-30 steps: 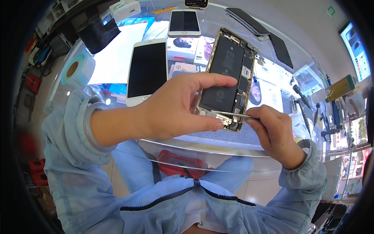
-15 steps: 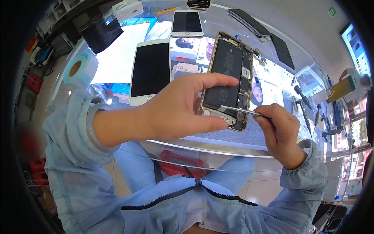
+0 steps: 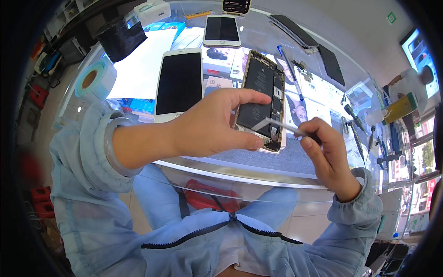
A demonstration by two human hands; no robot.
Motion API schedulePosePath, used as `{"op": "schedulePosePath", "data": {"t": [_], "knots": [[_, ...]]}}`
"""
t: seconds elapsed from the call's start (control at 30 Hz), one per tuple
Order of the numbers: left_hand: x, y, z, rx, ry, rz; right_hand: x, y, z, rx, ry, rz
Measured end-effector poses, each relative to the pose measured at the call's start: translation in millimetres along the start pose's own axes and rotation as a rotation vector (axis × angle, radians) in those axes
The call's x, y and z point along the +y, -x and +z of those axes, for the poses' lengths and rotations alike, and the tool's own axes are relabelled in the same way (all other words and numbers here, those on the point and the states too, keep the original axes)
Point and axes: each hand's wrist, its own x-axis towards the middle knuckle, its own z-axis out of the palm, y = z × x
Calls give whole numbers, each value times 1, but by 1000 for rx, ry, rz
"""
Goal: The person uses a metal prying tool to carefully lift and remove the battery from a disassembled smartphone. They then place the removed battery on the workbench next to the phone chassis.
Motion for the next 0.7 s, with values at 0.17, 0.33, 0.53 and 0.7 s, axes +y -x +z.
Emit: {"op": "schedulePosePath", "data": {"t": [0.17, 0.33, 0.53, 0.7], "knots": [[-3, 0, 0, -40, 107, 11, 0, 0, 10, -13, -85, 10], [-4, 1, 3, -48, 158, 2, 1, -3, 9, 18, 133, 35], [-2, 1, 2, -30, 75, 6, 9, -13, 11, 35, 207, -248], [-3, -1, 1, -38, 81, 6, 16, -27, 8, 47, 301, -392]]}}
